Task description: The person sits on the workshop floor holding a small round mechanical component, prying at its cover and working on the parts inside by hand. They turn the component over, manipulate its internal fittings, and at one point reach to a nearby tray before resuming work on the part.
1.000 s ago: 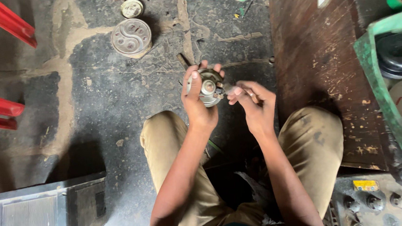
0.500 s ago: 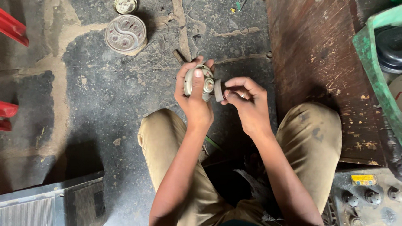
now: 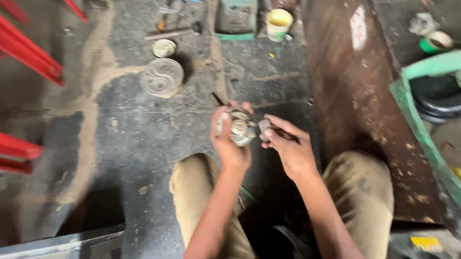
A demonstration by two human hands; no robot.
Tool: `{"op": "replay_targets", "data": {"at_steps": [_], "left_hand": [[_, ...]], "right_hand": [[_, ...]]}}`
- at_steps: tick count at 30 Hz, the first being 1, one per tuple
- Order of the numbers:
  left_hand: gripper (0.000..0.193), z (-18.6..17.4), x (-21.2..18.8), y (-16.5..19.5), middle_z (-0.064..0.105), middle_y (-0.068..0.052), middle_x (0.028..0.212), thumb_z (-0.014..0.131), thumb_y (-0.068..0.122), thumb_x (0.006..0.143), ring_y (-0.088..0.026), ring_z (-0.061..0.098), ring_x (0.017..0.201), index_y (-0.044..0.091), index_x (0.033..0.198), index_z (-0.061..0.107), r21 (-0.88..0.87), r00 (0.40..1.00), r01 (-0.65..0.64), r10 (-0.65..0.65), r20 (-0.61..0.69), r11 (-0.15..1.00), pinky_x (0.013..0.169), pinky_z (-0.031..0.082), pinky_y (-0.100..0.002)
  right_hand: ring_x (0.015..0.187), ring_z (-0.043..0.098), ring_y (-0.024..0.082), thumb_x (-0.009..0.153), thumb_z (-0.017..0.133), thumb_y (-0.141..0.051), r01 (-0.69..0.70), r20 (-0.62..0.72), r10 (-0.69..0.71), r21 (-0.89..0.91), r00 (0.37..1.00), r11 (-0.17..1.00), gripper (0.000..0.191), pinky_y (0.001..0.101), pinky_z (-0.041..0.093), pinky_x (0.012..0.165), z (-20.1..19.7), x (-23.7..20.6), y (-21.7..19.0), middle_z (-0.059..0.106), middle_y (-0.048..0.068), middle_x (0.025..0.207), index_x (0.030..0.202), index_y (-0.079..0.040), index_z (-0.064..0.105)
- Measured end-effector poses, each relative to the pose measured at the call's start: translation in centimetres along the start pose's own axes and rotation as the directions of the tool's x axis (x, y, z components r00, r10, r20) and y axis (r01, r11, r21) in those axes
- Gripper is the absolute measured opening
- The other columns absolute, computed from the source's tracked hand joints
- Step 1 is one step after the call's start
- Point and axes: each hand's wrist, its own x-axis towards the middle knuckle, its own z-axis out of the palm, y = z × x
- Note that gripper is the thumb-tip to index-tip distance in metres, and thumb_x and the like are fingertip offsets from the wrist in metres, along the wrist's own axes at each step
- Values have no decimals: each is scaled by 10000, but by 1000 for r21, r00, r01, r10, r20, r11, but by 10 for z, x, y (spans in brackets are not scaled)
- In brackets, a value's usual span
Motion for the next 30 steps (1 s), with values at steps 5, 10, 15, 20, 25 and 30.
{"op": "replay_targets", "data": {"at_steps": [5,10,15,20,25,30], "left_hand": [[262,10,-3,1,662,-185,1260,685,129,996,-299,668,1100,6,1211,601,107,997,-54,47,63,993,983,552,-421],[237,18,-3,-4,684,-157,1202,661,152,953,-315,703,1106,24,1144,602,42,994,88,-91,68,995,927,596,-454],[213,11,-3,4,674,-187,1190,682,94,977,-340,714,1073,-10,1151,616,119,992,49,-63,109,992,961,587,-470],[217,13,-10,-6,693,-193,1174,675,105,957,-312,729,1091,-11,1135,630,173,988,109,-125,86,979,953,602,-453],[205,10,-9,-10,677,-175,1180,693,94,972,-313,719,1057,-2,1142,629,39,995,99,-100,25,994,908,591,-422],[229,8,-13,-13,683,-162,1171,706,117,952,-299,722,1049,0,1131,622,36,992,126,-126,-1,991,879,600,-418]], "right_hand": [[805,671,165,940,661,-39,17,48,-17,14,999,1000,207,327,571,673,17,7,16,703,78,944,1145,-10,641],[613,581,148,983,658,-74,78,30,-73,-249,997,965,126,295,468,535,6,12,9,625,76,785,1089,-21,617],[535,537,118,988,621,-127,-107,-43,100,-199,994,974,95,279,385,449,14,11,2,600,34,742,944,-44,639],[487,465,101,1030,637,-172,106,-93,-152,-378,984,919,230,288,342,434,17,5,-8,547,29,643,870,-8,619],[612,511,33,1067,633,-188,324,-73,-447,-587,891,742,238,240,438,554,21,5,16,597,-9,689,909,-10,623],[605,465,38,1067,634,-174,324,-133,-435,-483,891,813,224,240,390,540,18,14,29,563,-14,712,910,-20,589]]}}
